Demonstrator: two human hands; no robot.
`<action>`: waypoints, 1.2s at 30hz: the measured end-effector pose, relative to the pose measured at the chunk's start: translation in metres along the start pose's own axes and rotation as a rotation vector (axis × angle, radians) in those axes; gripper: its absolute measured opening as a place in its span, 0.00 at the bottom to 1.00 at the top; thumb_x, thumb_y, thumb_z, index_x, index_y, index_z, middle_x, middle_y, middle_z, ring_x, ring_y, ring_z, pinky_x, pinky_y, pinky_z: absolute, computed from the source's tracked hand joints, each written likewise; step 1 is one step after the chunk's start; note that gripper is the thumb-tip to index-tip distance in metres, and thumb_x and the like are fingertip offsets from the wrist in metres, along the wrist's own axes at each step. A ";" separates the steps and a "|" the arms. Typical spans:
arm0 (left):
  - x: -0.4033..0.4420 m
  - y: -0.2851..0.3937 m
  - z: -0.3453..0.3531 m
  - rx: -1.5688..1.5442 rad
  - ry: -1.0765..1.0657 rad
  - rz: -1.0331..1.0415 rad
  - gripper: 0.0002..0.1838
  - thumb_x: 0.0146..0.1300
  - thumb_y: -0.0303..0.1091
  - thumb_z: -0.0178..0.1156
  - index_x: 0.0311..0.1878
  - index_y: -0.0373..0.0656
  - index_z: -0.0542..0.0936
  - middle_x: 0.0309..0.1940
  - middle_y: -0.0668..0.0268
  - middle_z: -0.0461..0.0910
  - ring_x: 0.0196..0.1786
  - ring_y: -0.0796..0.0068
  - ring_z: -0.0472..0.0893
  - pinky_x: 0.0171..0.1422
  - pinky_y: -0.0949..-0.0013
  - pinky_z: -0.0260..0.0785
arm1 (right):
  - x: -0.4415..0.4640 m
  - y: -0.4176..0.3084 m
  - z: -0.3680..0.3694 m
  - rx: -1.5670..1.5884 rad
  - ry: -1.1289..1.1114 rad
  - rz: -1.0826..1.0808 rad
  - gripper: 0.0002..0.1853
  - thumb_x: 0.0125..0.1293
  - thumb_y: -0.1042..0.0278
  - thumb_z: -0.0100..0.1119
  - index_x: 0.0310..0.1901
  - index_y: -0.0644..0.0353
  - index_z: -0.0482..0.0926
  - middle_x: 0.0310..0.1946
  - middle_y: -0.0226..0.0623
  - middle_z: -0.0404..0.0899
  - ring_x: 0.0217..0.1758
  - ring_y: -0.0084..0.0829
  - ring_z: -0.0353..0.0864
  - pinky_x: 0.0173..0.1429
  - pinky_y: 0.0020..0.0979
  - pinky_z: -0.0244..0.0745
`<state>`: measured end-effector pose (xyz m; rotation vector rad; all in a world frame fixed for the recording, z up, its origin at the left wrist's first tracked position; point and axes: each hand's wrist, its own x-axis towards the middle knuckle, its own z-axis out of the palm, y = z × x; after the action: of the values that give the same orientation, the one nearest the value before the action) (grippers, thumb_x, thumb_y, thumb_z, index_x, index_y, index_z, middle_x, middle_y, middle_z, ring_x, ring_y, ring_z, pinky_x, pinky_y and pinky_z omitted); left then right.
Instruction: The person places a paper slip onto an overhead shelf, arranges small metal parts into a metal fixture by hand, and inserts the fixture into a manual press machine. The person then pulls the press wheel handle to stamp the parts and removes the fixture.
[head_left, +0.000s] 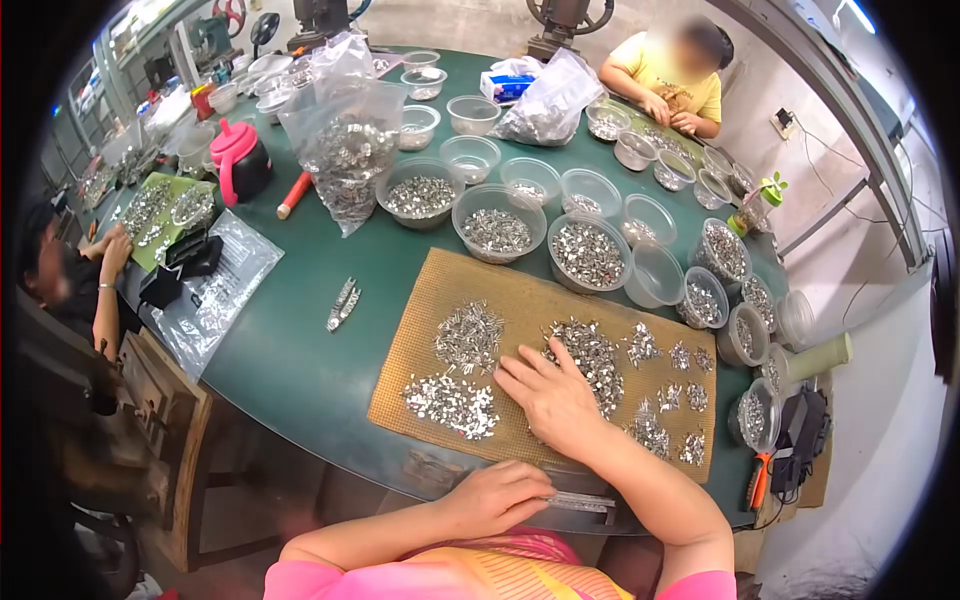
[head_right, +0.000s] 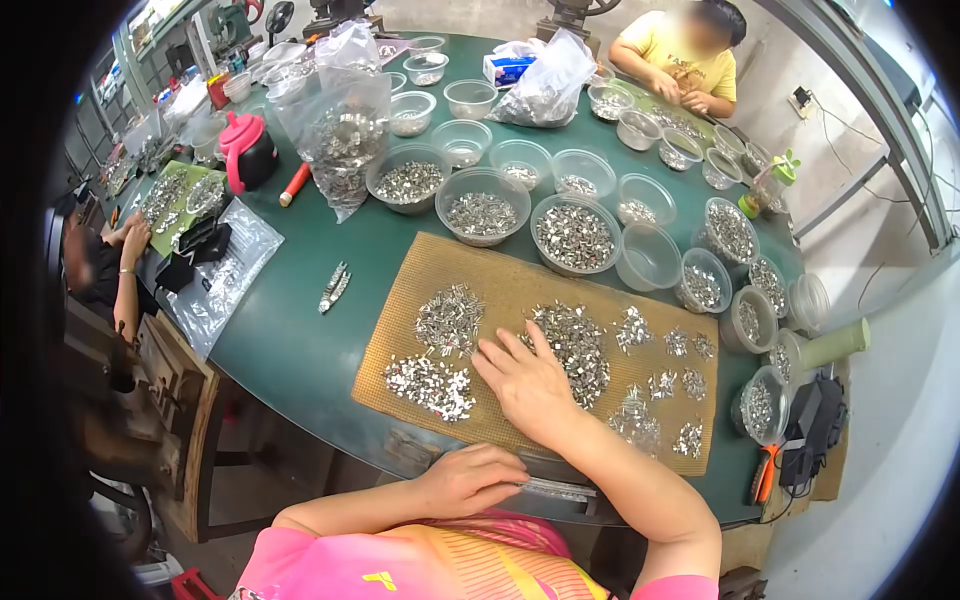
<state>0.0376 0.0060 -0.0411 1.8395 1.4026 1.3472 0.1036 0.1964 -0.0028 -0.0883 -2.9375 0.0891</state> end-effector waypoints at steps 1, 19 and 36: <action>0.000 -0.001 0.000 -0.016 0.000 -0.004 0.13 0.67 0.32 0.71 0.53 0.42 0.85 0.50 0.61 0.85 0.51 0.58 0.85 0.55 0.59 0.80 | -0.005 -0.001 -0.003 0.014 -0.016 -0.005 0.28 0.58 0.75 0.64 0.64 0.57 0.82 0.67 0.36 0.81 0.73 0.42 0.76 0.83 0.56 0.57; 0.015 0.007 -0.047 0.141 0.092 0.042 0.13 0.65 0.28 0.72 0.51 0.41 0.86 0.48 0.60 0.86 0.48 0.59 0.85 0.52 0.61 0.79 | 0.036 0.021 0.019 0.096 0.116 0.184 0.07 0.66 0.60 0.71 0.39 0.52 0.87 0.35 0.31 0.82 0.50 0.37 0.82 0.76 0.58 0.62; 0.066 -0.064 -0.096 0.834 0.034 -0.015 0.04 0.57 0.30 0.71 0.35 0.48 0.86 0.33 0.68 0.78 0.42 0.64 0.80 0.46 0.62 0.77 | 0.029 0.021 0.002 0.031 0.104 0.164 0.03 0.66 0.68 0.68 0.38 0.55 0.85 0.33 0.34 0.85 0.44 0.39 0.85 0.77 0.60 0.62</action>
<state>-0.0772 0.0713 -0.0247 2.2711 2.2073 0.8222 0.0757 0.2194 -0.0008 -0.3193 -2.8191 0.1503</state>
